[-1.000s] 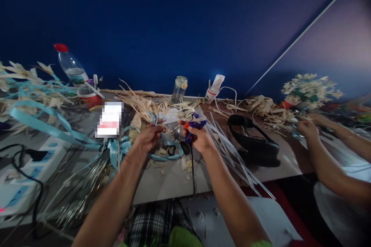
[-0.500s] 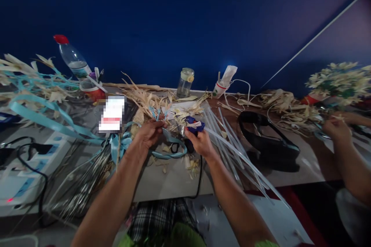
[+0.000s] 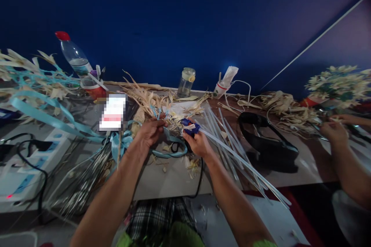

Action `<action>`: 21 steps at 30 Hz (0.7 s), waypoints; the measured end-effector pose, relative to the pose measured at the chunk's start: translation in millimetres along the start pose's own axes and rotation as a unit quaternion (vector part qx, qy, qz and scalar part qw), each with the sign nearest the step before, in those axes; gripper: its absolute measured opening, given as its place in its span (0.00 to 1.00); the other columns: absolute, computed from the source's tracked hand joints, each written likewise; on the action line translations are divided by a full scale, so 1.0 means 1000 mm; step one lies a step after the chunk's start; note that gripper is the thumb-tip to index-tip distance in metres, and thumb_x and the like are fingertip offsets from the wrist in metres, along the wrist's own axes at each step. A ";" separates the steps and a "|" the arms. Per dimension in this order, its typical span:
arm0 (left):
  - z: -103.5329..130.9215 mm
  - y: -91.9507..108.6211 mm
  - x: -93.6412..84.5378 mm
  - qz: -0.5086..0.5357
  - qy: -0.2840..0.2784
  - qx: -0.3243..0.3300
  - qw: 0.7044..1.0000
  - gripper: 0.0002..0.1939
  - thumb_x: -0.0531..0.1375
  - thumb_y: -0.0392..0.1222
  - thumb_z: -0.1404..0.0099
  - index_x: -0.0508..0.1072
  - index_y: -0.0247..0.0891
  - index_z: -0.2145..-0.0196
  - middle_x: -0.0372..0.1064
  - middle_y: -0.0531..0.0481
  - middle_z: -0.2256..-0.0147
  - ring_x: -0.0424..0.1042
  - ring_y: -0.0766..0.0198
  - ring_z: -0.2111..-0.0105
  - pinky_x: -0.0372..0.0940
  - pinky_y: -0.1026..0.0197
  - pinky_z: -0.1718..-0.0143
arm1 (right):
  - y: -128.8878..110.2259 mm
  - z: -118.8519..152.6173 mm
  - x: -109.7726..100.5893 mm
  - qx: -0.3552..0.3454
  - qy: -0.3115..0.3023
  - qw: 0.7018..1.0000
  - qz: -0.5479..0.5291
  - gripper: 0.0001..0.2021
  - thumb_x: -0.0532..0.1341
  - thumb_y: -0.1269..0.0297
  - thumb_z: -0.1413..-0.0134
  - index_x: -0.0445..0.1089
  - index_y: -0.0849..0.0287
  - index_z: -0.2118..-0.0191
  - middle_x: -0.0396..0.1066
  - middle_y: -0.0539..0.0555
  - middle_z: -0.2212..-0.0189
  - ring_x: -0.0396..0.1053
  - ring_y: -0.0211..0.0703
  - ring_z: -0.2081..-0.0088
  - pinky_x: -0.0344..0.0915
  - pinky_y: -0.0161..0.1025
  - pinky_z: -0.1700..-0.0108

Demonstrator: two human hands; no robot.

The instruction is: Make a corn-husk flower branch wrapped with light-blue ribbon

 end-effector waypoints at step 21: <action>-0.002 0.001 0.005 0.013 -0.037 0.016 0.999 0.14 0.58 0.22 0.54 0.68 0.29 0.67 0.65 0.55 0.78 0.63 0.77 0.83 0.48 0.76 0.88 | -0.005 0.002 -0.003 -0.017 0.030 0.999 0.015 0.18 0.54 0.56 0.45 0.66 0.57 0.51 0.69 0.57 0.53 0.60 0.50 0.45 0.54 0.48 0.41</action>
Point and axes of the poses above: each hand's wrist, its own z-axis away from the middle knuckle, its own x-axis out of the palm, y = z × x, the point moved 9 cm from there along -z, towards the middle knuckle
